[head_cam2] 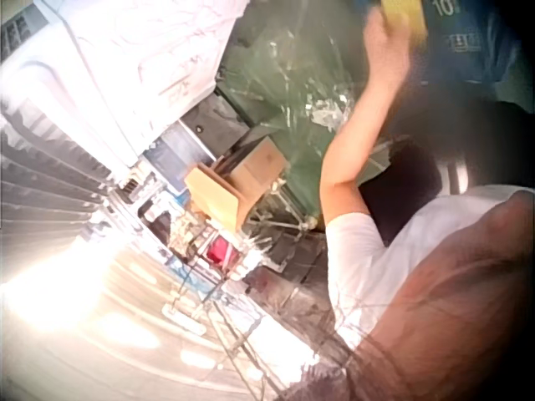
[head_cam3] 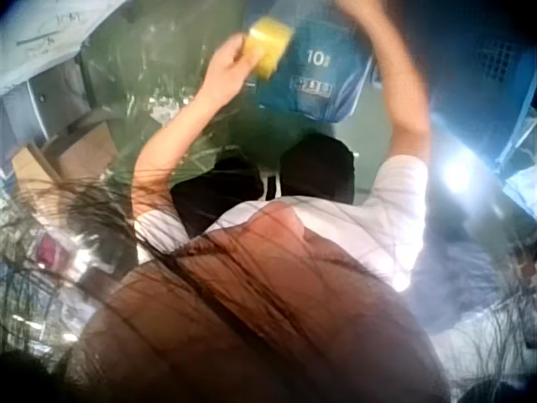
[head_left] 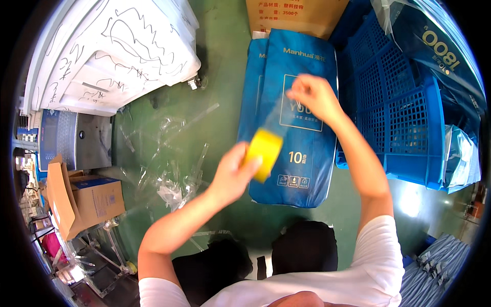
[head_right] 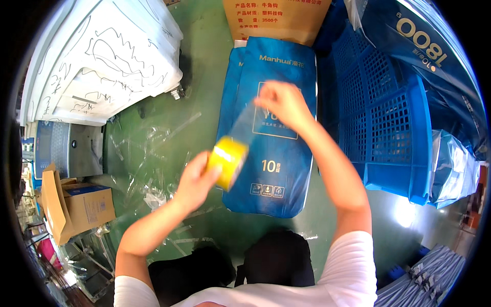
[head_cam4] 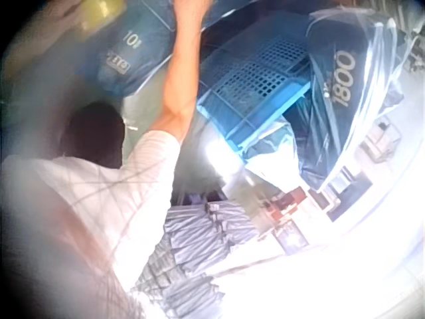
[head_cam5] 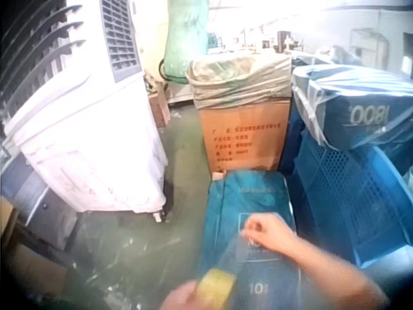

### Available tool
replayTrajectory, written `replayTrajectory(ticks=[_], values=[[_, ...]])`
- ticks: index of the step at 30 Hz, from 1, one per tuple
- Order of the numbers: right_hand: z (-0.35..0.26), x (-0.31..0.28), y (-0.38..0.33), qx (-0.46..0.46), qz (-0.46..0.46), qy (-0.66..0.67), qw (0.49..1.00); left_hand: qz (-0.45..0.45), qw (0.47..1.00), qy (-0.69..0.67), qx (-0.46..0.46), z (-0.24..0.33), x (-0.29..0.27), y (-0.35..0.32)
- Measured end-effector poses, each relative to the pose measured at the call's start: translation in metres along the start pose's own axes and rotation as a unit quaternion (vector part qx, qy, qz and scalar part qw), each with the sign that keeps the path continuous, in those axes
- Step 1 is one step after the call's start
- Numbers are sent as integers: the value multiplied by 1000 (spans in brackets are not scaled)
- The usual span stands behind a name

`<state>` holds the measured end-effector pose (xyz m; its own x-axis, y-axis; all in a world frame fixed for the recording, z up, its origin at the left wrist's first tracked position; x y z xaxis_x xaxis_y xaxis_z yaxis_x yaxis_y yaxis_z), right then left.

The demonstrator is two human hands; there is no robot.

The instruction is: The person places blue packages into gray shipping bags, seals them with yellow tape, and stacks the finished packages on a metal table. The person repeats this process for multiple items in a warehouse setting.

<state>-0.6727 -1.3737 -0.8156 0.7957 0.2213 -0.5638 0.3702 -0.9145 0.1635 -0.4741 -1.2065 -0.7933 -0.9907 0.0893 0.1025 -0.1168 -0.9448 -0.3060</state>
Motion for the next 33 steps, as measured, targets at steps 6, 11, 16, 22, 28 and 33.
replayTrajectory(ticks=[6, 11, 16, 22, 28, 33], values=[[29, 4, 121, -70, 40, -280, 957, 141, 990, 13, 1, 14, 16, 134], [57, 15, 151, -101, -4, -323, 941, 174, 982, -20, -75, 13, 17, 172], [98, 27, 152, -81, -37, -239, 967, 187, 979, 1, -77, 5, 20, 180], [92, 24, 160, -90, -126, -230, 961, 172, 983, 6, -60, -4, 20, 179], [94, 22, 153, -165, -86, -248, 951, 171, 984, 26, -47, -3, 21, 177], [109, 33, 140, -219, 26, -261, 940, 157, 987, 14, -21, -14, 23, 173]])
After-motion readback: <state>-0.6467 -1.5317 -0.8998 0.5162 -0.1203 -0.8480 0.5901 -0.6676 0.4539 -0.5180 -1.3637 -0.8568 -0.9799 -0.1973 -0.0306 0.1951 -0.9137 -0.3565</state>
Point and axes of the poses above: each hand's wrist, its own y-axis towards the middle knuckle, its own x-axis out of the palm, z = x × y, the point moved 2 cm from there along y, towards the middle knuckle, and after that the axes turned 5 degrees about z, right-handed, at the moved point
